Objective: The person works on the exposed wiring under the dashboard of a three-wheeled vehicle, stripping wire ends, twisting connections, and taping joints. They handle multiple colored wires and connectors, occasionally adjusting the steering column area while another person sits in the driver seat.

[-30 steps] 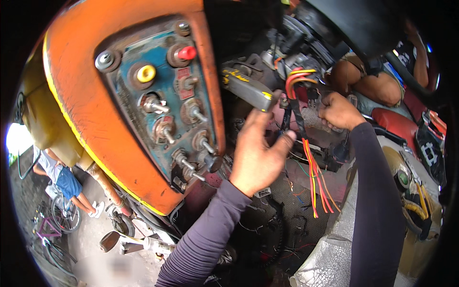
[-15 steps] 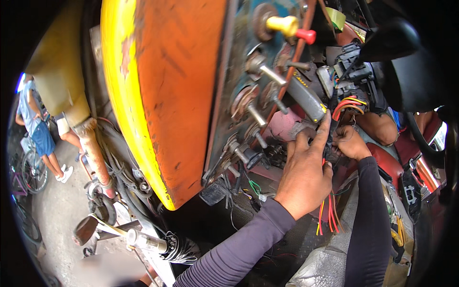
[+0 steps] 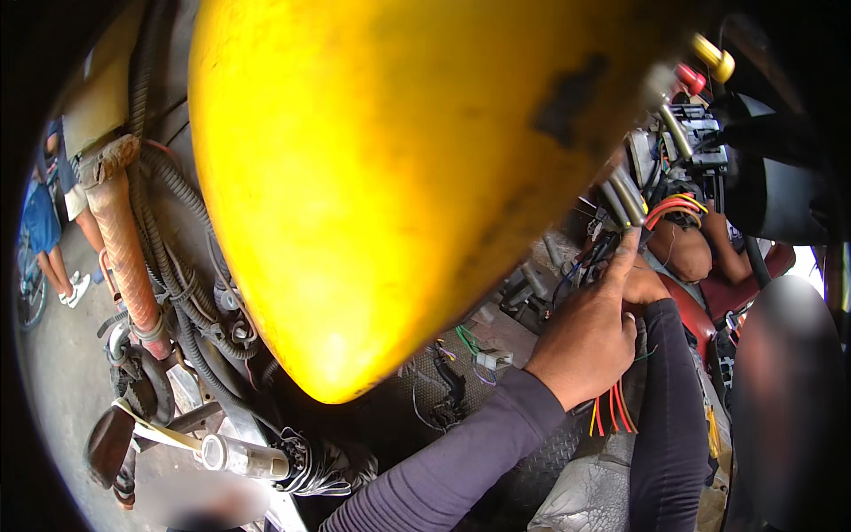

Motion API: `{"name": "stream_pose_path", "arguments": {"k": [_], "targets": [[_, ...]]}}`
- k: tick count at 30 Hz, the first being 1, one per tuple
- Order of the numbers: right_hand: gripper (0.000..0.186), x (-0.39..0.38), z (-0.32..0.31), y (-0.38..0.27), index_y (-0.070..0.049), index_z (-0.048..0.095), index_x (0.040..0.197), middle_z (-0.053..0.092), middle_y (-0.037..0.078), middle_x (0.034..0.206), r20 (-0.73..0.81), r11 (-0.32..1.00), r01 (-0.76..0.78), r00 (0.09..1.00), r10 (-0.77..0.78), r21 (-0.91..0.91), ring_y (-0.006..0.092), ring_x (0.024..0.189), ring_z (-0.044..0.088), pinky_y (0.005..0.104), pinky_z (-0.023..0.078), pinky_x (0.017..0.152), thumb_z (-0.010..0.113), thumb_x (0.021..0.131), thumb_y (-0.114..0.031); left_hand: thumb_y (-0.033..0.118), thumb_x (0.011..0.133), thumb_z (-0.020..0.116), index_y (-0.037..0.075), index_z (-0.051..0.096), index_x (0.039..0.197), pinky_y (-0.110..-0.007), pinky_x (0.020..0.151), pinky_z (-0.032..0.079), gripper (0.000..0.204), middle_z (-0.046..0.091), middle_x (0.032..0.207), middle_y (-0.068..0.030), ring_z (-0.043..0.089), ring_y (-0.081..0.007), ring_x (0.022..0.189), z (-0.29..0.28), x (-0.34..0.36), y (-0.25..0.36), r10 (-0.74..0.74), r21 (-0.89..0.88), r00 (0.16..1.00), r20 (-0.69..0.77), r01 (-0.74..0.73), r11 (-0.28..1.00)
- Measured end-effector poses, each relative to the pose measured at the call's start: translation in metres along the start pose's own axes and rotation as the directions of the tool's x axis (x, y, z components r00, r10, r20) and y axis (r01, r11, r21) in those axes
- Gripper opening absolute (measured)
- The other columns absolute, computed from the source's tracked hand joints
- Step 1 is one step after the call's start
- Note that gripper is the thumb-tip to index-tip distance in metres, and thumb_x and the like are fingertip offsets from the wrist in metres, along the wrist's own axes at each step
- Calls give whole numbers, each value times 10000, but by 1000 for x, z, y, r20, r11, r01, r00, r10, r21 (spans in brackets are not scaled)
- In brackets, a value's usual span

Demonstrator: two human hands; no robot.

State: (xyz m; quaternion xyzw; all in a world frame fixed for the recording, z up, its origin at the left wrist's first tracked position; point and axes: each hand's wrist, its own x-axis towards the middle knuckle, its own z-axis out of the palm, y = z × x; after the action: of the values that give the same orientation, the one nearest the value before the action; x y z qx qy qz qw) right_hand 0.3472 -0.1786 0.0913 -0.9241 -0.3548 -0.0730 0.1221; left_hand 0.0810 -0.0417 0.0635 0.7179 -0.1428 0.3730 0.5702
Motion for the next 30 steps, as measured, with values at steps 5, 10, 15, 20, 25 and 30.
{"name": "stream_pose_path", "arguments": {"k": [5,10,15,20,25,30], "targets": [[475,6,-4,-12,71,722,1194,716,333,1216,-37,999,18,999,-17,42,430,1185,699,450,541,1003,694,815,-214,-34,894,635,181,25,1725,-411,858,545,1053,665,869,-187,684,-332,815,1,3,3,-29,70,999,32,26,997],[486,12,-11,-23,54,727,1201,736,301,1191,-100,982,166,983,-157,90,418,1130,718,433,546,981,707,824,-250,-42,892,634,170,-2,1724,-372,843,547,1068,682,844,-150,688,-246,804,1,3,12,-119,142,991,62,110,984],[394,12,-15,-34,26,755,1105,768,230,1040,-268,998,61,962,-59,0,356,972,747,441,577,875,709,844,-265,-68,858,649,64,143,1704,-345,753,557,994,669,803,-79,650,-165,726,0,4,17,-104,108,994,27,100,989],[245,-2,-42,-42,9,762,981,722,95,764,-25,967,-31,999,38,253,188,583,670,383,547,517,686,842,-179,92,977,763,-105,504,1485,-197,542,370,603,593,687,59,467,-1,593,-6,35,13,67,188,977,-201,-28,982],[190,-23,-61,-52,-8,740,938,725,77,791,28,955,-95,996,91,282,189,603,675,370,576,498,686,874,-178,158,1002,776,-165,585,1371,-195,514,276,527,460,621,108,361,16,569,8,51,-2,115,277,934,-337,-19,961],[221,-34,-65,-57,-3,746,1005,739,97,864,139,950,-170,981,137,263,210,696,722,382,641,572,680,911,-192,139,1006,756,-18,677,1234,-205,493,266,288,494,657,104,363,6,551,11,58,-8,160,134,936,-315,-123,983]]}}
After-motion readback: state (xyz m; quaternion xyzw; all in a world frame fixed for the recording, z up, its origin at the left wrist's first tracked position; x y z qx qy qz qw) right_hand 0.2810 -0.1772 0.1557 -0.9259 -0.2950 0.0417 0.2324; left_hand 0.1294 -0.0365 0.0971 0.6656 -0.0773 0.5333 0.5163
